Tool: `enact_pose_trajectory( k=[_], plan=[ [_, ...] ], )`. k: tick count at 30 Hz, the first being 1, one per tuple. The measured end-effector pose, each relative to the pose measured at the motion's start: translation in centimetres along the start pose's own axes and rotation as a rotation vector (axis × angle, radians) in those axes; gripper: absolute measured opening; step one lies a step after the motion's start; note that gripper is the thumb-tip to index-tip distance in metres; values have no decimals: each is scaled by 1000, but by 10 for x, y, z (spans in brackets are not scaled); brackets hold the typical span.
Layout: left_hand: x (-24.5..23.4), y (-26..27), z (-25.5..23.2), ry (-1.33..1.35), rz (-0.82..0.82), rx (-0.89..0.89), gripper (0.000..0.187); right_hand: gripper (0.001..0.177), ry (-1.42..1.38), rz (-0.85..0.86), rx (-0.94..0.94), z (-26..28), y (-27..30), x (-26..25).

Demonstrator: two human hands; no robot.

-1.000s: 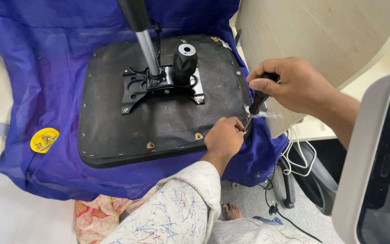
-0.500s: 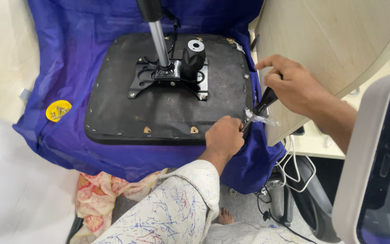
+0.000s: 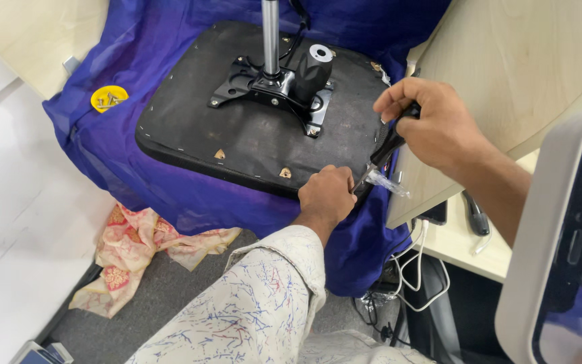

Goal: The person uses a screwdriver to tighten screws on the underside of an office chair base, securing the metal mounting plate to the chair seat. The person works methodically around the base, tightening multiple screws.

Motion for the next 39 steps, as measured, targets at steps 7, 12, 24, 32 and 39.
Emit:
enact_pose_trajectory(
  k=[7,12,24,32,39],
  plan=[
    [-4,-3,-1,-35,62,-38,22,23,-309,-177,167,-14,-1,8],
    [-7,-9,-2,-49,106,-55,23,24,-210,-197,172,-6,0,13],
    [-6,-25,9,-4,154,40,23,34,-597,-527,94,-39,12,33],
    [-17,-24,8,-148,230,154,27,26,-557,-547,170,-11,-4,54],
    [-31,-34,7,-192,334,247,31,15,391,-249,401,26,-10,45]
  ],
)
Point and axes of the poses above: each hand's wrist, its own y-axis away from the middle knuckle, its own x-axis out of the palm, z = x × y, the point moved 1 cm from there along -y, towards the middle knuckle, and after that the axes turned 8 degrees about -x, right-handed, at the moved point
